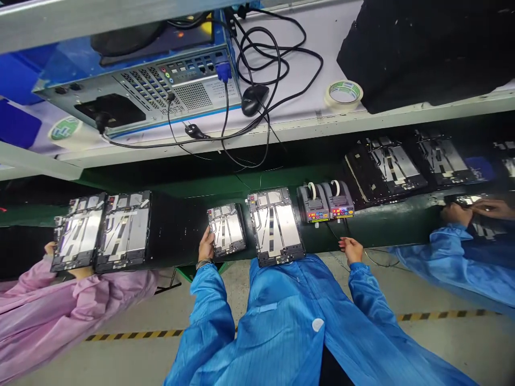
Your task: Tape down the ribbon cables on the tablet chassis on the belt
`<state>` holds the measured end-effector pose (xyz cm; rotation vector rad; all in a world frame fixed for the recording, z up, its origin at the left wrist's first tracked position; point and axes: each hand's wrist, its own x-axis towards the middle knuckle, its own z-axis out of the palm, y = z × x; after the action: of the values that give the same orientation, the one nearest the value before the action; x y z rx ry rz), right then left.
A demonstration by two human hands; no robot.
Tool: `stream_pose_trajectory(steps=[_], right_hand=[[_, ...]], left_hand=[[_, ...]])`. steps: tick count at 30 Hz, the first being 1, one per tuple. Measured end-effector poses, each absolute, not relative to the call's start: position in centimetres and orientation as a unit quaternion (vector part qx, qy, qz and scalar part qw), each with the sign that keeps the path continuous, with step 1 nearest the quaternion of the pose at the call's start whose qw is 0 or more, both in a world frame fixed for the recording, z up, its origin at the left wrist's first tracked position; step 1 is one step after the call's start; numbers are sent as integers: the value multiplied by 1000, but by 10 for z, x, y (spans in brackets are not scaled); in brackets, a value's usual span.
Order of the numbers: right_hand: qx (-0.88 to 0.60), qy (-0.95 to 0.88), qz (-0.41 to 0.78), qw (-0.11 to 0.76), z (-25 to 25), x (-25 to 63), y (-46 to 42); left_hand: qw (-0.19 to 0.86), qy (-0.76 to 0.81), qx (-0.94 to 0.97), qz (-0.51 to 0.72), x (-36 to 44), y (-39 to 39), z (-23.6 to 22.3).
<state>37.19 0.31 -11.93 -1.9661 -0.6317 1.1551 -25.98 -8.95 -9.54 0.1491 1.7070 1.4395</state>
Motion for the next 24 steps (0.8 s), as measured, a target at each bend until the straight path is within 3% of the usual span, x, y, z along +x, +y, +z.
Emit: stream_pose_trajectory(steps=[4,11,16,21,24], right_hand=[[-774,-257,441,376,-121,358,9],[-766,-235,413,434,-132,336,55],[-746,-205,455,442,-126,335,63],[-747,-167,473,437,-122,323,52],[-724,-233,481,436,-122,296,43]], left_hand=[[410,724,85,548,-264,-86,-100],[234,818,98,517,-262,-73,-114],[136,825,129,533,-249,-66,-100],[155,801,179,549,-220,-49,-68],[180,783,212,556,-198,-35,-53]])
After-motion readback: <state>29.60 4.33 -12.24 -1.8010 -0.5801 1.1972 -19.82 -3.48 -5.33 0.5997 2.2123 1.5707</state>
